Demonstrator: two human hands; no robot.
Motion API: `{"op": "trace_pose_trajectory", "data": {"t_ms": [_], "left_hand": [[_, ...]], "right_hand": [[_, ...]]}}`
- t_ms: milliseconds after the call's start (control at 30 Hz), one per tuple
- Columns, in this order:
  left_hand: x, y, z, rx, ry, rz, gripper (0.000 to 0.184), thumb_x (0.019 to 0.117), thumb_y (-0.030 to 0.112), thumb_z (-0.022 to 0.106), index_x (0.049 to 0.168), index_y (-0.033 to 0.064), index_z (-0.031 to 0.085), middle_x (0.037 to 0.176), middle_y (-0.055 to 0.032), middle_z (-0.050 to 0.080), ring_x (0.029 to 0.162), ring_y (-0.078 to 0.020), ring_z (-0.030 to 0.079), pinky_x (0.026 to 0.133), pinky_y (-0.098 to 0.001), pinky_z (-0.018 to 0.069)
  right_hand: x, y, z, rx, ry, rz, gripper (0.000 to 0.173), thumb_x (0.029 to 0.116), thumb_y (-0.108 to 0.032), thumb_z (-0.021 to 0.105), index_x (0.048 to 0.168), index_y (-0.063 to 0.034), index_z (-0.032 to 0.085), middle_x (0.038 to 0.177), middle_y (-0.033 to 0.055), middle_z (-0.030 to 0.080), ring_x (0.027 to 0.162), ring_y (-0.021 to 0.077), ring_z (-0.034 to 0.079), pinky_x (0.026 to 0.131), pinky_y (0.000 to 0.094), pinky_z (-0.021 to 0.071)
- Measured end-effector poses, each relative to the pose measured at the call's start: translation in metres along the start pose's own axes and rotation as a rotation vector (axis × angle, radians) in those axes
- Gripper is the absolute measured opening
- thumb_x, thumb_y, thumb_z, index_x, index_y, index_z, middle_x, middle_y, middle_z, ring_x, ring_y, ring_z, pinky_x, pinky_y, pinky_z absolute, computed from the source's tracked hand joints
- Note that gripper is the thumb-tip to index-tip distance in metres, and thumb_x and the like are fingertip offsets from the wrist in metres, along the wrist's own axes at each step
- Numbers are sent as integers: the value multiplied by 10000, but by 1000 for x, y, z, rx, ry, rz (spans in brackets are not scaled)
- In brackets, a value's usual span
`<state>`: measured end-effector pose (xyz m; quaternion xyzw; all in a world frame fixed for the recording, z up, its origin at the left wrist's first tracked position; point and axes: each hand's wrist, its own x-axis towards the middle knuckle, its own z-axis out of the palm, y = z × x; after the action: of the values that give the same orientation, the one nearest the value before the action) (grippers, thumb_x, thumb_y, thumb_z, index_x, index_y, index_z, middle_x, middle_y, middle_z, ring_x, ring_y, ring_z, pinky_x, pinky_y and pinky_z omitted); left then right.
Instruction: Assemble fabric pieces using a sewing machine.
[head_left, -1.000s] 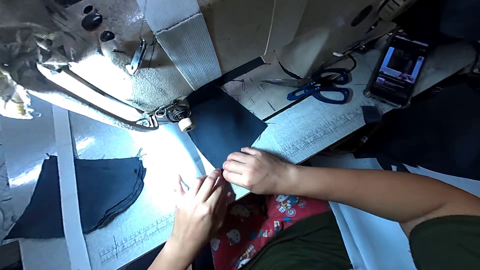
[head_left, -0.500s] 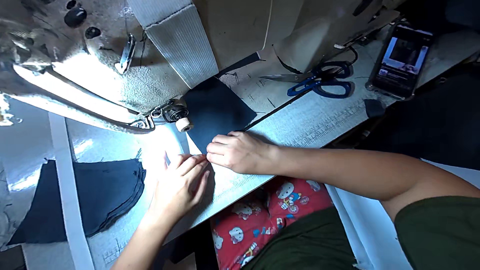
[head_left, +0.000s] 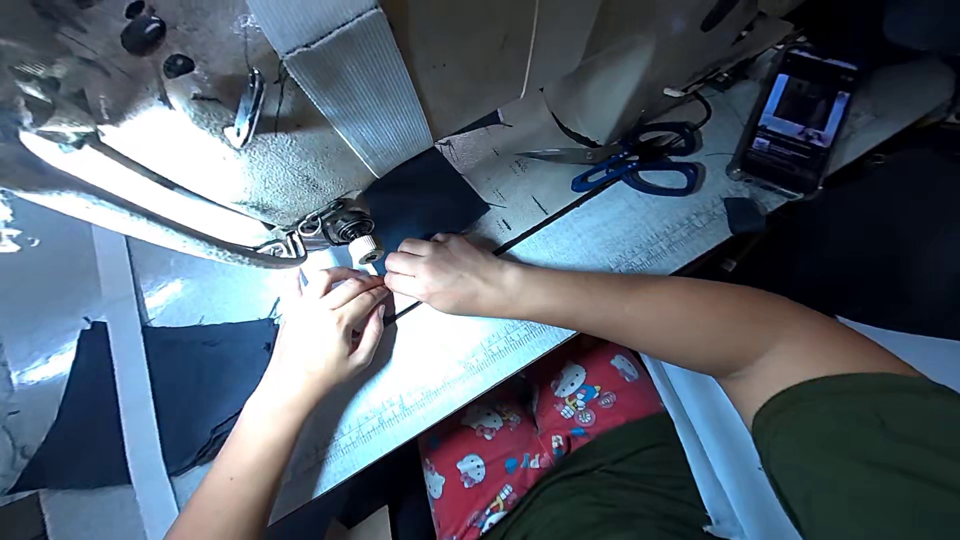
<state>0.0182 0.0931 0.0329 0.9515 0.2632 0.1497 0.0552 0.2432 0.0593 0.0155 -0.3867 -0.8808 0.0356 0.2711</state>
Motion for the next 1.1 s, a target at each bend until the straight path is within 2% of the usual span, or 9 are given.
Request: {"op": "trace_pose_trajectory", "data": {"t_ms": [233, 467, 600, 700, 767, 867, 967, 1033, 1100], "left_hand": [[7, -12, 1, 46, 12, -30, 450, 968, 276, 416, 1013, 8, 774, 1110, -156, 751, 1155, -420, 644, 952, -657, 418], [12, -7, 8, 87, 26, -163, 478, 977, 295, 402, 1094, -4, 757, 1191, -171, 726, 1242, -454, 600, 1086, -770, 256], [17, 13, 15, 172, 75, -295, 382, 973, 224, 472, 1136, -2, 734, 1240, -163, 710, 1309, -442, 560, 1080, -742, 313], [17, 32, 21, 165, 63, -419, 375, 1002, 178, 533, 1287, -19, 677, 1419, -192, 613, 1445, -466, 417, 1106, -804, 193], [10, 47, 15, 87, 95, -415, 352, 970, 155, 600, 1274, 1, 685, 1477, -205, 556, 1467, -464, 381, 1114, -785, 225], [-22, 79, -9, -206, 144, -303, 334, 945, 136, 630, 1251, 31, 710, 1338, -145, 657, 1259, -278, 617, 1035, -475, 506], [-78, 100, -42, -909, -100, -353, 255, 1010, 118, 553, 1121, -38, 720, 989, -61, 736, 894, -21, 671, 834, -203, 553], [-118, 100, -51, -1136, -408, -506, 273, 1029, 124, 524, 1113, -55, 712, 931, -34, 744, 812, 15, 671, 797, -188, 562], [-151, 101, -47, -951, -663, -777, 284, 1055, 161, 524, 1109, -33, 724, 920, -88, 734, 801, -104, 681, 807, -302, 568]], "right_hand": [[6, 4, 8, -103, 26, 5, 238, 927, 65, 582, 1078, -17, 746, 1068, 126, 717, 1049, 310, 684, 688, 438, 539], [6, -5, 4, -137, -35, 92, 358, 910, 92, 596, 1234, -5, 712, 1241, 141, 717, 1228, 342, 652, 1053, 652, 425], [5, 1, 5, -87, -45, 93, 381, 941, 78, 562, 1288, -10, 694, 1372, 145, 663, 1271, 342, 634, 1084, 681, 373], [2, 11, 9, -15, -37, 102, 342, 995, -31, 544, 1299, -52, 701, 1398, 127, 652, 1316, 354, 603, 1081, 717, 353], [2, 17, 5, 56, -84, 120, 358, 1008, -65, 534, 1331, -73, 688, 1427, 121, 631, 1385, 381, 532, 1092, 766, 295], [0, 21, 1, 112, -111, 131, 372, 1031, -139, 491, 1348, -79, 677, 1444, 126, 616, 1435, 407, 465, 1112, 777, 245], [-1, 22, -3, 107, -97, 124, 398, 1042, -213, 441, 1315, -70, 694, 1432, 148, 619, 1425, 440, 460, 1115, 764, 249], [0, 23, -7, 99, -100, 134, 393, 1056, -228, 431, 1283, -62, 705, 1411, 167, 628, 1403, 454, 475, 1122, 751, 250], [0, 23, -10, 87, -106, 137, 388, 1058, -221, 430, 1250, -40, 713, 1378, 203, 636, 1371, 481, 493, 1118, 754, 247]]}}
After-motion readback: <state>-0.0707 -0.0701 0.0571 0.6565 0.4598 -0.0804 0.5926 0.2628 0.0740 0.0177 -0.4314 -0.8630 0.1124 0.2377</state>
